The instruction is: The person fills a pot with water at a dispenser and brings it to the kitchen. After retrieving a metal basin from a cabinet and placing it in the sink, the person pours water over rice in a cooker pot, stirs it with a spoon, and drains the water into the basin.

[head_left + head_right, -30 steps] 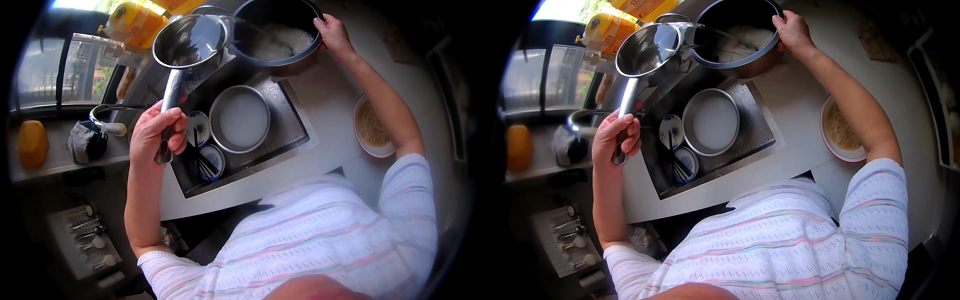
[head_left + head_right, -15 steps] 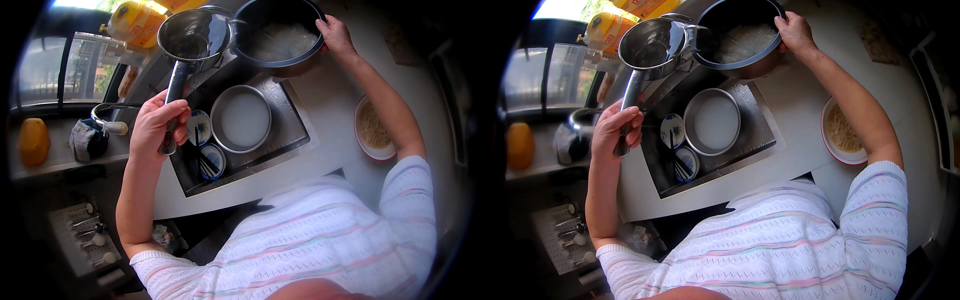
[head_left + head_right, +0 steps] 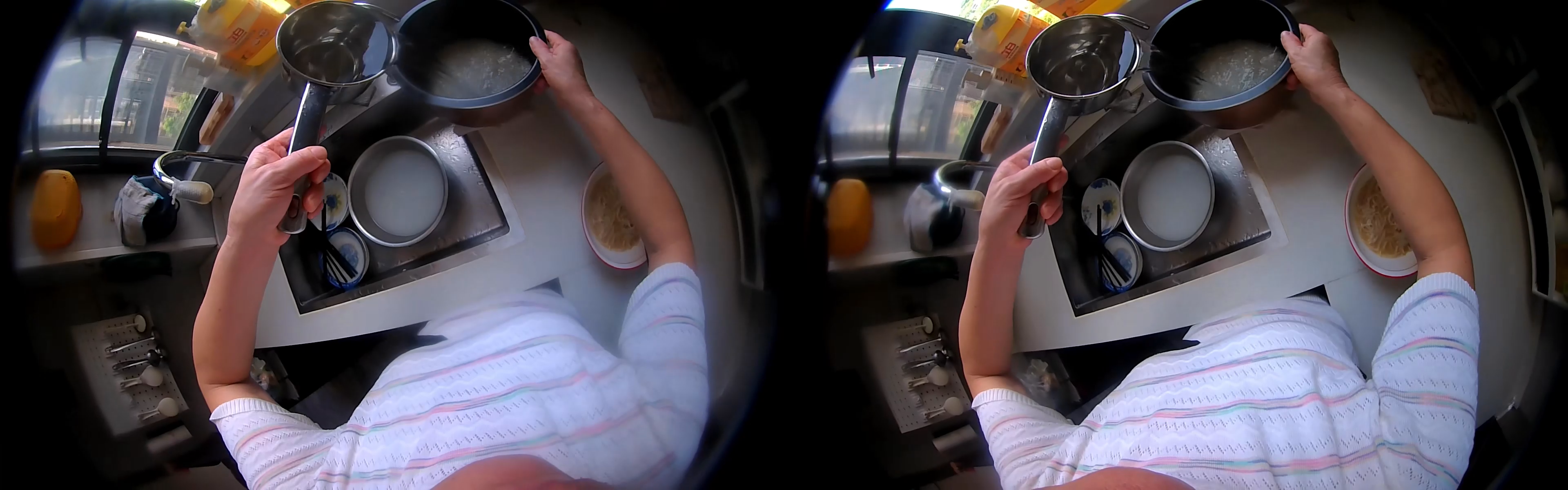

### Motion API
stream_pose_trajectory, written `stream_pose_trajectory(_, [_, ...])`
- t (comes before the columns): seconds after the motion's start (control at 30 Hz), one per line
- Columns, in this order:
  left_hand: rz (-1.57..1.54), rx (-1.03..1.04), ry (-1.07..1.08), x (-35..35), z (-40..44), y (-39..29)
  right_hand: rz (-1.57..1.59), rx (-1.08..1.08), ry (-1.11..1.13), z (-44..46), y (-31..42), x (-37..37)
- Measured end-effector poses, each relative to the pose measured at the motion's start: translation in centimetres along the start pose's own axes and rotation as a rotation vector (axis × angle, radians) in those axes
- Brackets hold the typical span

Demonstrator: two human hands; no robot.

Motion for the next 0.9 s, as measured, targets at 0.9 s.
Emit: stream_pose_trajectory(0.9, [-0.859,-0.103,-0.305,-18.0,-12.6,20.7,-0.124,0.233,0.108,-0.9,0.8,-1.4])
Point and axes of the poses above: each hand's wrist, its own z-axis towards the middle knuckle, its own x-axis out of the palm, y = z × x, the point moved 8 cm from there along z, towards the middle knuckle, and after that the axes turned 15 degrees about -y, right-handed, at the moved point
